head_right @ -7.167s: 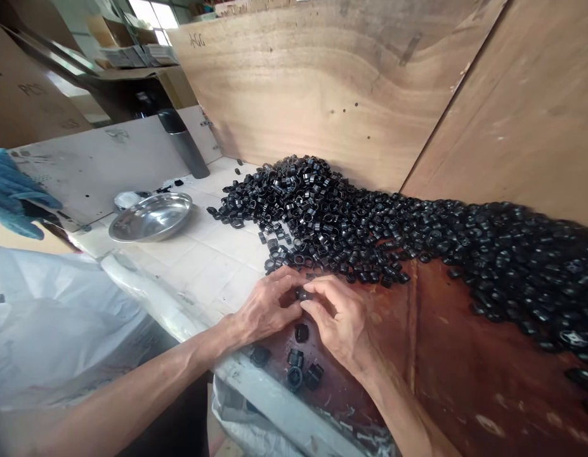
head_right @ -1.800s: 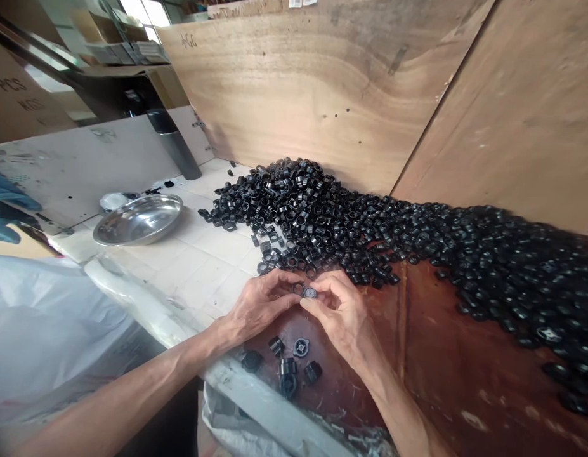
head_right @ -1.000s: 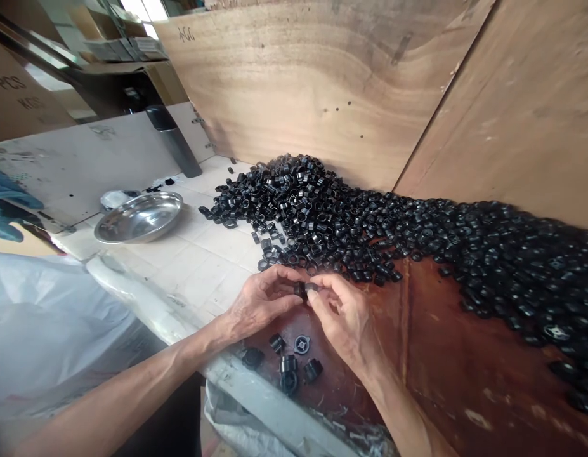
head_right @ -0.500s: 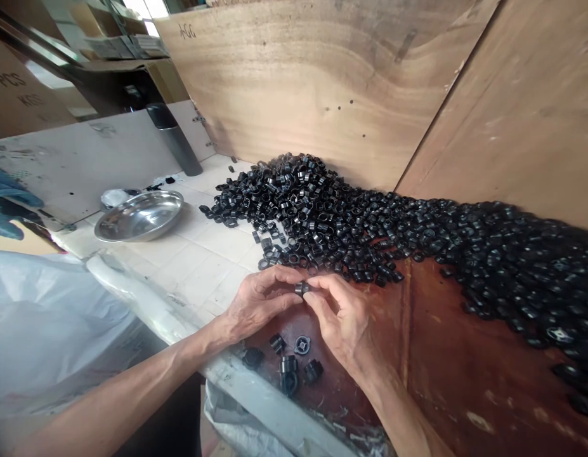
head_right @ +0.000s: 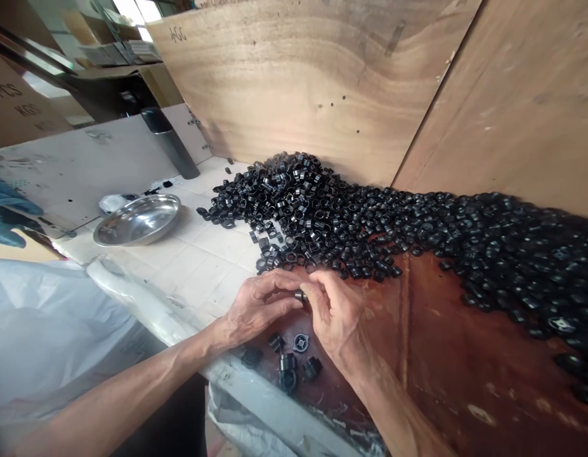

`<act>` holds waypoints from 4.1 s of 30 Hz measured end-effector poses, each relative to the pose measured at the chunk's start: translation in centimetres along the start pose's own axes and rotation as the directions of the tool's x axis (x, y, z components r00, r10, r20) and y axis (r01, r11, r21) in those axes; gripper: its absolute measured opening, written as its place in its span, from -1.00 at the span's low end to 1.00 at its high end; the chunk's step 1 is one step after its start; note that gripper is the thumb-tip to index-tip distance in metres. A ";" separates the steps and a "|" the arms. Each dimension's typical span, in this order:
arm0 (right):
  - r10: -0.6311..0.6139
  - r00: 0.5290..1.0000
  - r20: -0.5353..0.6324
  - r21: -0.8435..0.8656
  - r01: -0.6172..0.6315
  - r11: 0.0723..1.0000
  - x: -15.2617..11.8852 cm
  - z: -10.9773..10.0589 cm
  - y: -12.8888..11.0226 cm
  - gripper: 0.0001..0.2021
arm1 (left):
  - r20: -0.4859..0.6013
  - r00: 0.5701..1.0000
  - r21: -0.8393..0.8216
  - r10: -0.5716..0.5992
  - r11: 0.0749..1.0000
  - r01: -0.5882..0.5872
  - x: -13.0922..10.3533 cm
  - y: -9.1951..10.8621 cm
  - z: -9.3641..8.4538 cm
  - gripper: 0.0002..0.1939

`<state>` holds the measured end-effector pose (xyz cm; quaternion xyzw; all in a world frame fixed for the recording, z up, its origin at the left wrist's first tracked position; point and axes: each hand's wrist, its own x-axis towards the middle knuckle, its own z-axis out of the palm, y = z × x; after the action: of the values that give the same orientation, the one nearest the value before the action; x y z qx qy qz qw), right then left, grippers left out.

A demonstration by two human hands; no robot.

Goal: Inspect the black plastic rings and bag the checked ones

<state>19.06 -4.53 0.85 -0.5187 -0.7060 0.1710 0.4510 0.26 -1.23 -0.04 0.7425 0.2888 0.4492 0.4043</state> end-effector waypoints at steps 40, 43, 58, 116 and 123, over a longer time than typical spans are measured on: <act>0.283 0.959 -0.021 -0.343 -0.273 0.899 0.7 -1.4 3.0 -0.75 | 0.253 0.910 0.239 -0.328 0.933 0.270 1.2 0.9 -0.6 -0.72; 0.152 0.988 -0.009 -0.485 -0.137 0.864 0.7 -1.5 4.8 -0.67 | 0.076 0.916 0.360 -0.394 0.867 0.344 2.4 0.0 0.5 -0.65; -0.015 0.995 0.098 0.080 0.007 0.997 0.9 -0.6 2.5 -0.74 | 0.043 0.997 0.533 -0.056 0.846 0.024 1.8 -1.2 2.4 -0.81; 0.095 0.995 0.033 -0.025 -0.094 0.995 0.9 -2.5 -1.2 -0.72 | -0.032 0.999 0.059 -0.034 0.998 0.036 2.6 0.5 1.0 -0.83; 0.126 0.992 0.015 0.049 -0.126 0.991 0.7 -2.1 -0.4 -0.78 | -0.007 0.999 0.073 -0.042 0.996 0.043 2.6 0.7 1.0 -0.83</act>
<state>20.47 -4.52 2.61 -0.5499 -0.6699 0.2196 0.4480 2.32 0.15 1.45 0.7492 0.3219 0.4316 0.3856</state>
